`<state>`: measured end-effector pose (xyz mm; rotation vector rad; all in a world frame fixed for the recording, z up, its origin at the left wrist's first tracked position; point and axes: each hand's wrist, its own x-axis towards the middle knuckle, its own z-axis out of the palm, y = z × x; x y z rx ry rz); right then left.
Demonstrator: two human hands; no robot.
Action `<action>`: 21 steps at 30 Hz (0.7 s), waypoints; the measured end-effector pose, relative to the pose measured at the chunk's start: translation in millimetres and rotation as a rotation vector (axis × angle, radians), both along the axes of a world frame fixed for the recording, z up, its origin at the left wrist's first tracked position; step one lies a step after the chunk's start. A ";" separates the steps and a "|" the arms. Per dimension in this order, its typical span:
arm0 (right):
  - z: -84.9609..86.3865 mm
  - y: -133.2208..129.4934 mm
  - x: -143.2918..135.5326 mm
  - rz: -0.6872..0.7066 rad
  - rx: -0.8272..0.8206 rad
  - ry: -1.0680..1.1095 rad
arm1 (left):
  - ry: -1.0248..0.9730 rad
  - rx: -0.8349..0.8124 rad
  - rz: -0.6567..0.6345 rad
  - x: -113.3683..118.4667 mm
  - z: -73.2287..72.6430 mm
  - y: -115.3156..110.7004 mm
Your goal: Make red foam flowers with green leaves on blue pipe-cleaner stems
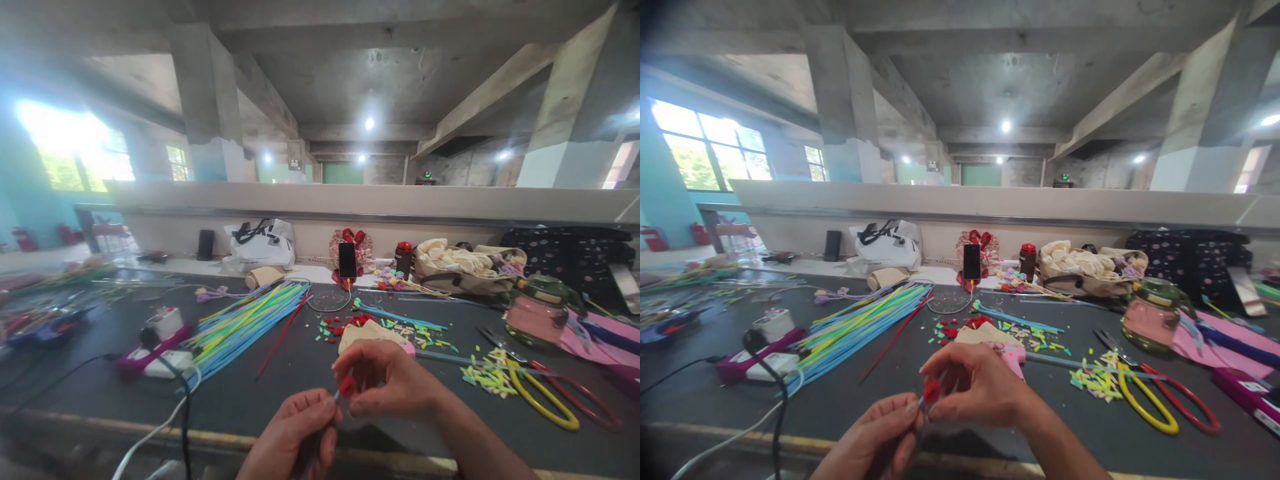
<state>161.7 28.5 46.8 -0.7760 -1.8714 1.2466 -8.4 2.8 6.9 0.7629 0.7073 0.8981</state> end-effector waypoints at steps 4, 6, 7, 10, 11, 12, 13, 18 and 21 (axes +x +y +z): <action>3.3 -3.3 -3.1 -0.009 0.054 -0.038 | -0.043 0.017 -0.039 4.0 -6.2 -2.4; 2.0 -3.7 -2.5 -0.012 0.066 -0.053 | -0.064 0.007 -0.038 5.3 -8.6 -2.9; 1.4 -3.8 -1.9 -0.010 0.074 -0.067 | -0.079 -0.009 -0.038 5.5 -9.4 -3.2; 1.1 -4.5 0.1 0.015 0.107 -0.109 | -0.154 -0.092 -0.057 4.5 -10.2 -4.4; 1.4 -4.8 0.5 0.028 0.111 -0.109 | -0.177 -0.113 -0.069 3.9 -10.2 -4.9; 1.9 -5.2 0.7 0.039 0.107 -0.103 | -0.196 -0.130 -0.084 3.3 -10.2 -5.3; 2.4 -5.7 0.8 0.053 0.097 -0.088 | -0.211 -0.139 -0.096 2.8 -10.1 -5.6; 4.1 -7.0 1.4 0.121 0.121 -0.027 | -0.232 -0.151 -0.187 2.5 -8.5 -5.8; 4.1 -6.4 2.6 0.110 0.122 -0.063 | -0.228 -0.152 -0.161 3.2 -8.1 -6.6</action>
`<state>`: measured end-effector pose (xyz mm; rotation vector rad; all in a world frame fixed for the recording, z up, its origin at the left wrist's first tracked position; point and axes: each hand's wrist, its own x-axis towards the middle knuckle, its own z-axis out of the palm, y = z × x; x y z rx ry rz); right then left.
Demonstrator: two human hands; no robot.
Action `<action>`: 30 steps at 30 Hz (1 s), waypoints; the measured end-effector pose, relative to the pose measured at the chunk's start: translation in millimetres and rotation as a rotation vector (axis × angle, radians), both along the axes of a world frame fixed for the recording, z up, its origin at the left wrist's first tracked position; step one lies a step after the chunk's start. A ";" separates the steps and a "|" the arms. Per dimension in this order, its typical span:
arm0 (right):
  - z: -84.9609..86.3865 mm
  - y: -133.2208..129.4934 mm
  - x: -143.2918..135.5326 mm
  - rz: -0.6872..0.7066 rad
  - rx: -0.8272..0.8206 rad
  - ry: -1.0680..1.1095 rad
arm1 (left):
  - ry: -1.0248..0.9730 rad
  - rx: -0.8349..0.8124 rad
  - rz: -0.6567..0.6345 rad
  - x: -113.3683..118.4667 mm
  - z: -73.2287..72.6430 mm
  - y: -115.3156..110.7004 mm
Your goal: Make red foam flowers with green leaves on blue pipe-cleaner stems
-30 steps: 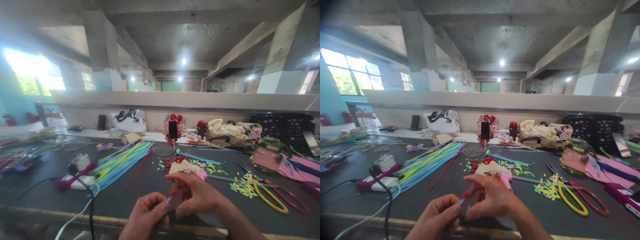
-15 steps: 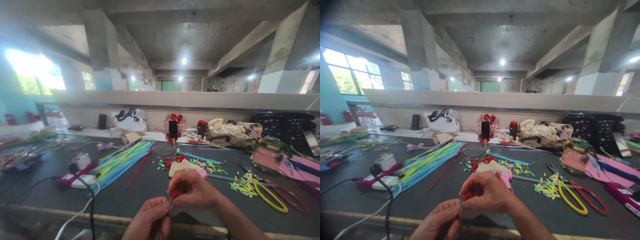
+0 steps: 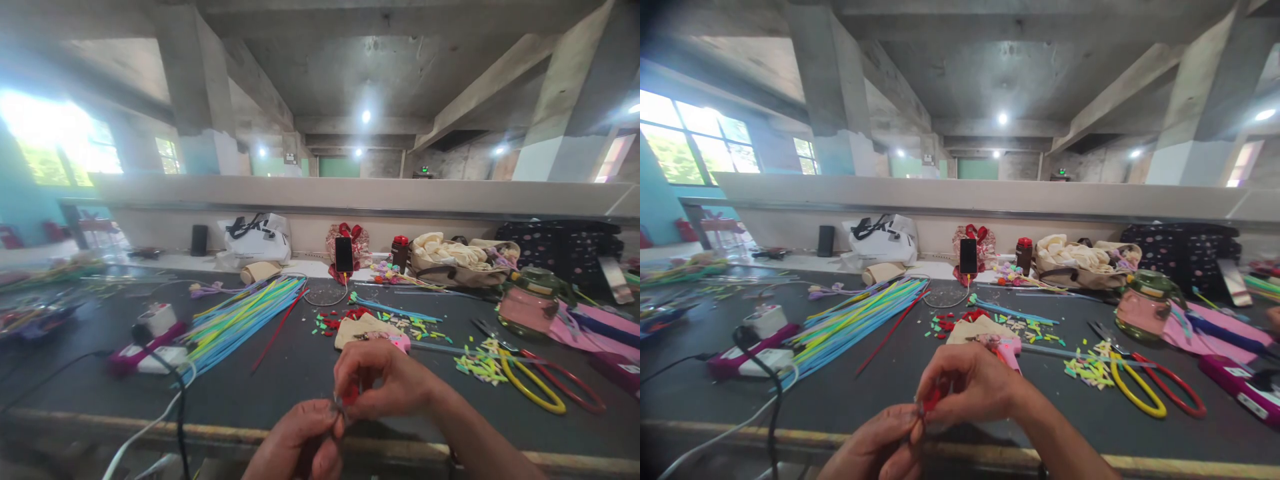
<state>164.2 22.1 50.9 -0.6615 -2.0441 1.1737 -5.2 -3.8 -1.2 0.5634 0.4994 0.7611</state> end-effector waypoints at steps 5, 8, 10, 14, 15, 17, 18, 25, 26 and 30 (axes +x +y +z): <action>-0.6 0.9 1.4 -0.019 -0.049 -0.085 | 0.061 0.010 0.052 2.0 -4.3 -0.7; -0.7 0.2 1.3 -0.013 -0.048 -0.080 | 0.081 0.074 0.050 4.3 -7.4 -0.3; -0.9 -0.4 0.7 -0.016 -0.048 -0.068 | 0.076 0.103 0.054 5.7 -8.1 -0.2; -1.4 -0.8 -0.9 -0.035 -0.036 -0.068 | 0.066 0.090 0.062 6.0 -5.4 -0.7; -1.5 -0.8 -1.2 -0.040 -0.032 -0.069 | 0.072 0.076 0.069 5.5 -4.1 -0.9; -1.9 -0.9 -1.5 -0.052 -0.022 -0.081 | 0.089 0.038 0.072 4.2 -1.9 -1.2; -2.2 -0.8 -1.4 -0.060 -0.015 -0.092 | 0.095 0.021 0.075 3.5 -1.3 -1.1; -5.7 0.6 -0.3 -0.087 -0.003 -0.123 | 0.096 0.044 0.013 3.3 -11.6 4.3; -6.4 0.9 -0.3 -0.085 -0.016 -0.123 | 0.096 0.058 0.003 3.5 -13.0 5.2; -10.3 1.9 -0.1 -0.056 -0.126 -0.113 | 0.106 0.074 -0.048 3.4 -11.6 7.4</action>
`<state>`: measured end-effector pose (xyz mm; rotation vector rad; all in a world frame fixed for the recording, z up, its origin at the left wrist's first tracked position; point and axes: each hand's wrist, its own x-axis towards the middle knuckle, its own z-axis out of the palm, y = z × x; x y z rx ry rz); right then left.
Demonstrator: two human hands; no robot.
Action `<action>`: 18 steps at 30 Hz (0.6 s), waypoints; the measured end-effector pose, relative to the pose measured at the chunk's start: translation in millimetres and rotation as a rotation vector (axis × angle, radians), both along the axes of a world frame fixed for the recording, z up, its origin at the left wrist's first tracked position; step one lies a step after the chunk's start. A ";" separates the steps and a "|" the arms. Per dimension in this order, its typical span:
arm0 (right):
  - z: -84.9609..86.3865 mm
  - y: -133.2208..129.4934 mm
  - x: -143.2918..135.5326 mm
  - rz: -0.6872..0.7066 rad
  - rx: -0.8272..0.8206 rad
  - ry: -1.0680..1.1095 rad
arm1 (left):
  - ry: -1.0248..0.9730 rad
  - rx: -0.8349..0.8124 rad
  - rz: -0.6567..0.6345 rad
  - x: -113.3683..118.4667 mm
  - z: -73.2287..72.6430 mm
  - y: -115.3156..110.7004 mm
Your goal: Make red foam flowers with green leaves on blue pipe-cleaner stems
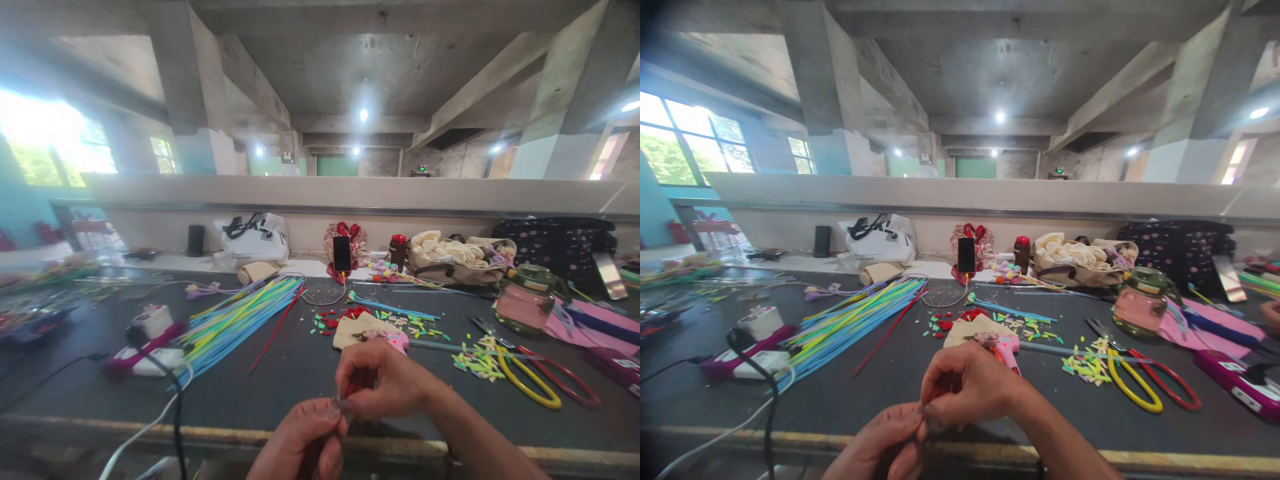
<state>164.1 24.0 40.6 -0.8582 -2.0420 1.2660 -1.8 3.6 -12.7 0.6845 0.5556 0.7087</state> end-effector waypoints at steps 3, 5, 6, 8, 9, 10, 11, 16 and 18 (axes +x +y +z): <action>-2.6 1.1 0.3 0.007 -0.070 0.013 | 0.007 -0.011 -0.004 0.2 5.0 -0.3; -3.3 1.9 0.3 0.001 -0.102 0.024 | 0.009 0.005 0.001 0.8 7.1 -1.5; -3.3 2.2 0.1 0.001 -0.116 0.033 | 0.014 0.015 0.004 1.3 7.5 -2.3; -2.9 2.5 -0.6 0.000 -0.132 0.049 | 0.027 0.034 0.018 2.8 7.4 -4.1; -2.5 2.5 -0.9 0.002 -0.135 0.052 | 0.037 0.047 0.025 3.7 7.0 -4.9; -2.0 2.4 -1.2 0.002 -0.134 0.051 | 0.048 0.063 0.035 4.8 6.6 -5.8; -1.5 2.3 -1.4 0.001 -0.134 0.045 | 0.059 0.084 0.049 5.8 6.1 -6.6; 0.6 2.8 2.3 0.022 -0.139 0.070 | 0.169 0.193 0.197 7.4 5.8 -8.7; 0.0 3.7 5.8 0.044 -0.119 0.133 | 0.229 0.214 0.229 5.8 7.2 -8.5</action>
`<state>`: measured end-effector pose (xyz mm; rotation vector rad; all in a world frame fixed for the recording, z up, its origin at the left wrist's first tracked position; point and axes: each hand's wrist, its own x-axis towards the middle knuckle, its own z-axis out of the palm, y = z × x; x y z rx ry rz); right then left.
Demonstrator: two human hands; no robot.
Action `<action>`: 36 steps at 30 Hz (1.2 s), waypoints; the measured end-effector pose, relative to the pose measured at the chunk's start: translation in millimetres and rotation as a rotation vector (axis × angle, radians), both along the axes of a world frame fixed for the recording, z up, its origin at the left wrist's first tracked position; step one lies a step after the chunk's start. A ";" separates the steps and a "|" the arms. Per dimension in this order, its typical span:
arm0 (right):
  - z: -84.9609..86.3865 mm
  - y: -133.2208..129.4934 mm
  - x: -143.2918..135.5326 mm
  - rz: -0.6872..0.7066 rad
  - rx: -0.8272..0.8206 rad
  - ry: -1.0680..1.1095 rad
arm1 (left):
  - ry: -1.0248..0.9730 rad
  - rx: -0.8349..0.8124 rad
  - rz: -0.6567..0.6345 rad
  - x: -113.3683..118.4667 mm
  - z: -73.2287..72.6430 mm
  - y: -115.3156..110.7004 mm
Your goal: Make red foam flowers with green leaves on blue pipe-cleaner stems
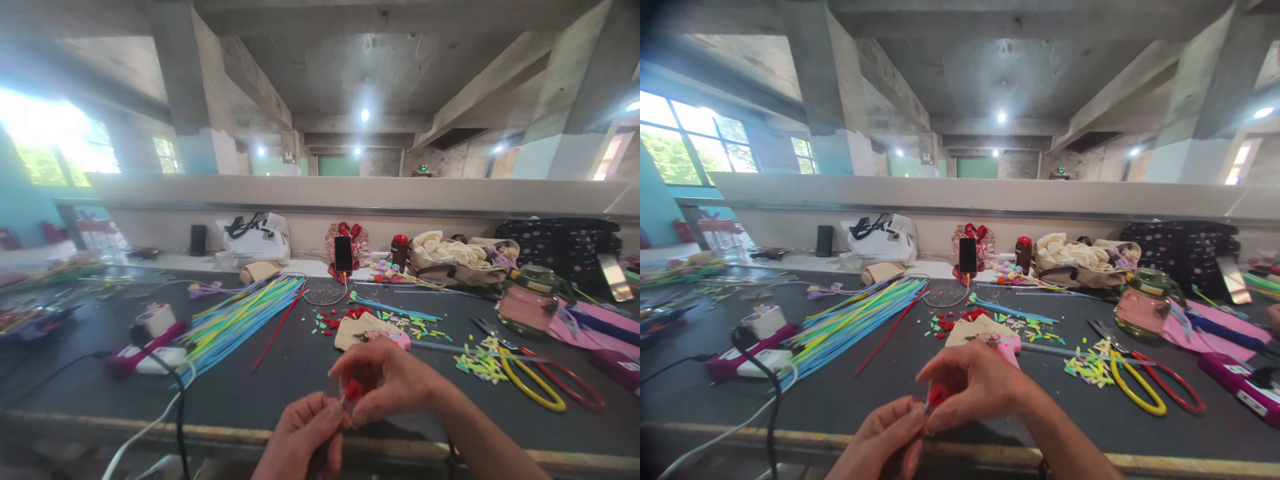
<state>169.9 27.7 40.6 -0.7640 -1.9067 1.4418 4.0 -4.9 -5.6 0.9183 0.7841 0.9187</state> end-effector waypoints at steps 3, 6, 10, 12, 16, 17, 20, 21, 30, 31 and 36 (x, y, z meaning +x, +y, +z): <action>-5.4 0.3 3.1 -0.047 0.000 0.086 | 0.039 -0.002 0.050 -3.3 3.9 0.3; -15.6 -2.2 -1.4 -0.136 -0.059 0.196 | 0.059 0.031 0.137 -5.6 10.1 -0.6; -26.6 -8.2 -16.1 -0.223 -0.092 0.368 | 0.123 0.142 0.231 -6.4 18.6 -2.8; -28.2 -10.5 -22.6 -0.246 -0.097 0.441 | 0.149 0.171 0.255 -6.3 21.2 -3.5; -26.9 -12.5 -28.5 -0.249 -0.124 0.523 | 0.175 0.196 0.266 -6.1 22.6 -3.5; -26.5 -12.4 -29.0 -0.249 -0.132 0.523 | 0.176 0.196 0.265 -6.1 22.5 -3.3; -26.3 -11.3 -29.4 -0.257 -0.154 0.501 | 0.160 0.176 0.247 -5.7 22.6 -2.9; -26.5 -10.6 -29.6 -0.258 -0.158 0.499 | 0.151 0.171 0.239 -5.4 22.6 -2.9; -27.1 -10.8 -36.1 -0.406 -0.092 0.504 | 0.057 0.300 0.421 -4.9 27.4 4.0; -27.4 -11.3 -37.8 -0.434 -0.086 0.476 | 0.011 0.321 0.444 -5.1 30.4 5.7; -20.8 -12.9 -51.3 -0.476 0.049 0.480 | -0.215 0.273 0.423 -5.8 48.0 8.9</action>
